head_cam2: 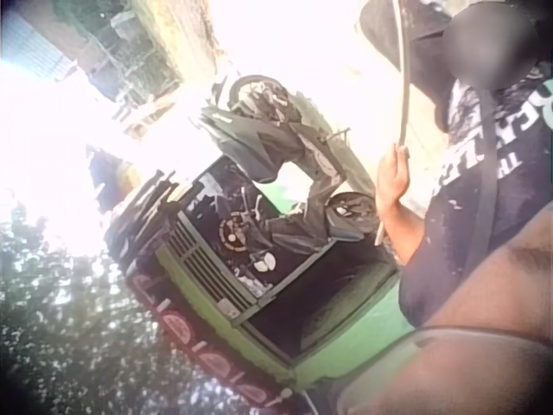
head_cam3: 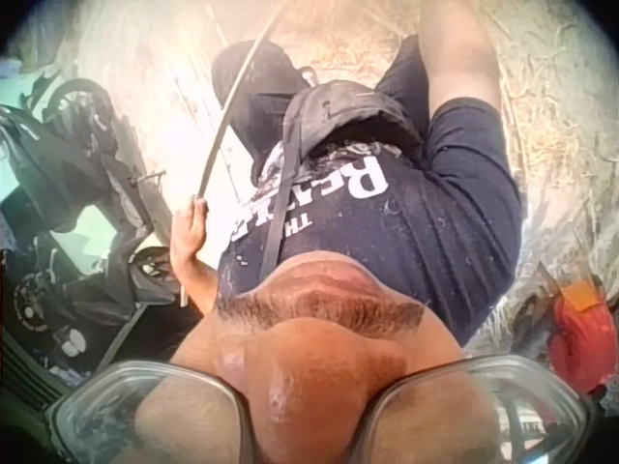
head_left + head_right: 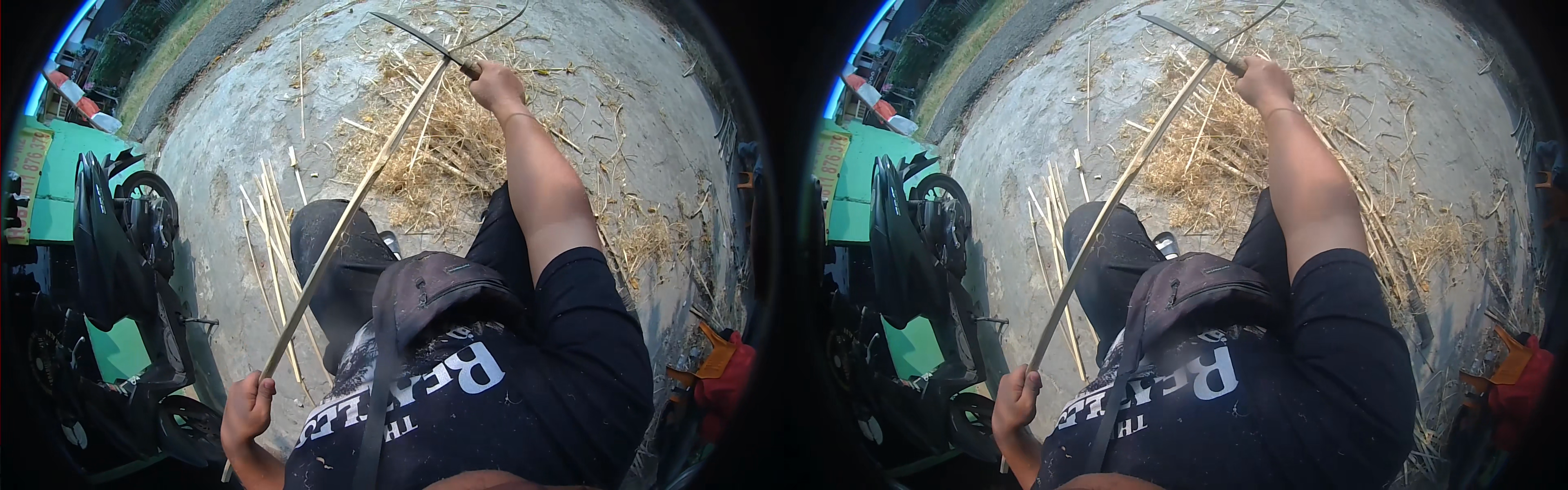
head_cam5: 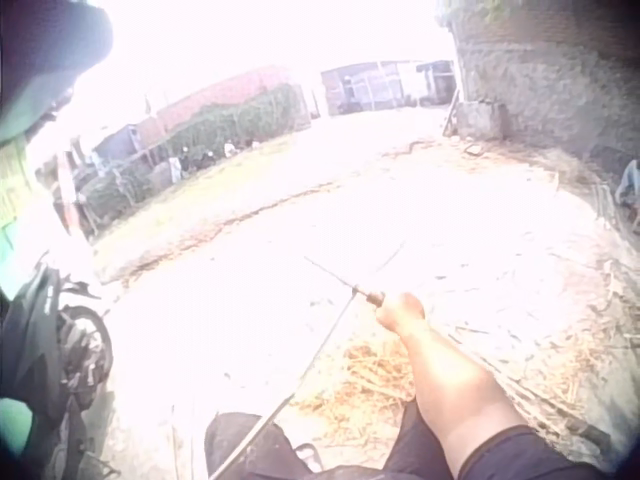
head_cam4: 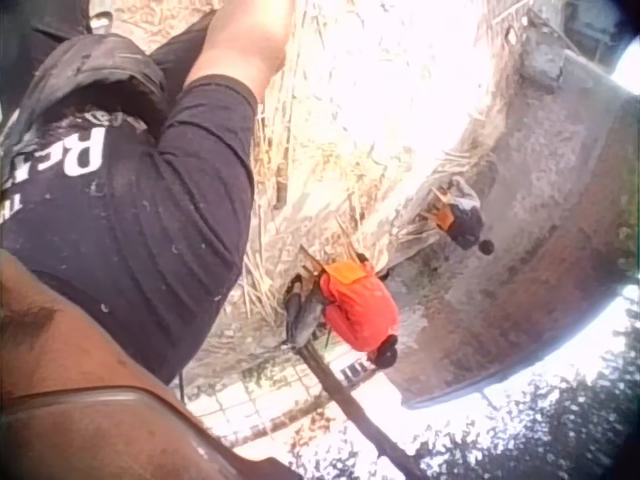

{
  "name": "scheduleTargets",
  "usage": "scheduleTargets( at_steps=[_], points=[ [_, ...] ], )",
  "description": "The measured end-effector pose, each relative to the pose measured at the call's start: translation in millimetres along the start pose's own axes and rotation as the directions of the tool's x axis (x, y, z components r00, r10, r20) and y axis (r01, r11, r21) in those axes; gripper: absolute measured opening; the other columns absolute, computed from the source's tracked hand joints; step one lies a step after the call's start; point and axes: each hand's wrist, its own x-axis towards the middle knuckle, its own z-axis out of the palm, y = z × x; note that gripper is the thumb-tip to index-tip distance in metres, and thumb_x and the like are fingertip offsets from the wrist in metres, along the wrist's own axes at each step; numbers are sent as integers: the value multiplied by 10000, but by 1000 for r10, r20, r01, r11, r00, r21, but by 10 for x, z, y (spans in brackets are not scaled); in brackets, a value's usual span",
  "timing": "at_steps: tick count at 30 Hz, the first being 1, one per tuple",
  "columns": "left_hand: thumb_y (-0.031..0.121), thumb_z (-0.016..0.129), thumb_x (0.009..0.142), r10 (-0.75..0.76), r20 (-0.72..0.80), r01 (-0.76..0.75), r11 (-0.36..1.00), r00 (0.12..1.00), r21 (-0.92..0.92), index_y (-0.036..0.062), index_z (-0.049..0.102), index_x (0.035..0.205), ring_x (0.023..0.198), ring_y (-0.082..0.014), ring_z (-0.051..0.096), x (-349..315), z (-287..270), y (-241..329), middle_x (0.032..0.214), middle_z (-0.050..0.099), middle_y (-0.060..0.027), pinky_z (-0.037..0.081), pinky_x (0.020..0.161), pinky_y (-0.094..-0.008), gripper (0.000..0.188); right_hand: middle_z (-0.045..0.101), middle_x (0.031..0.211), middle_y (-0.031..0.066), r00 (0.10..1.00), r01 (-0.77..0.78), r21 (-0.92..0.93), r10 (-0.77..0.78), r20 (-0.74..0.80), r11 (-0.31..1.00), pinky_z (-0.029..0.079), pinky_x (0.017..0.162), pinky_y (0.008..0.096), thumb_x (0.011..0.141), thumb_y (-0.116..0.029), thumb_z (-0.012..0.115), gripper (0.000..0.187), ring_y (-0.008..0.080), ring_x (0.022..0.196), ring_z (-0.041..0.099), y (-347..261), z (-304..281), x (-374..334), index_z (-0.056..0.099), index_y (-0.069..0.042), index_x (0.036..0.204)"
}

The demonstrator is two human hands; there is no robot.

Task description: The person strips the outer layer from bamboo canes using a blade, holding a bundle of canes and drawing the blade down a single cane at a time.

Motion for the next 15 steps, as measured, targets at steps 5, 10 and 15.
scheduleTargets(
  at_steps=[5,10,15],
  points=[
    [325,542,1058,-69,-47,59,982,997,-179,9,567,789,570,-109,478,-25,36,-336,610,524,-32,387,527,-312,416,730,989,116,964,257,29,-259,64,966,563,792,462,906,-233,624,152,310,924,711,-216,115,-164,696,-186,1032],
    [379,510,1069,-111,-23,102,962,993,-254,17,568,795,577,-82,455,-22,-21,-361,631,523,7,372,527,-293,458,716,850,58,791,612,-29,-612,28,790,582,730,399,934,-216,641,62,241,821,718,-427,127,-340,662,-162,912],
    [498,540,1034,-197,-10,191,959,980,-211,31,542,752,566,-72,425,-470,-242,-364,598,482,24,342,517,-280,545,733,1121,114,998,23,40,-25,60,999,549,883,462,922,-243,591,232,311,1033,705,64,196,97,702,-165,1111]
  ],
)
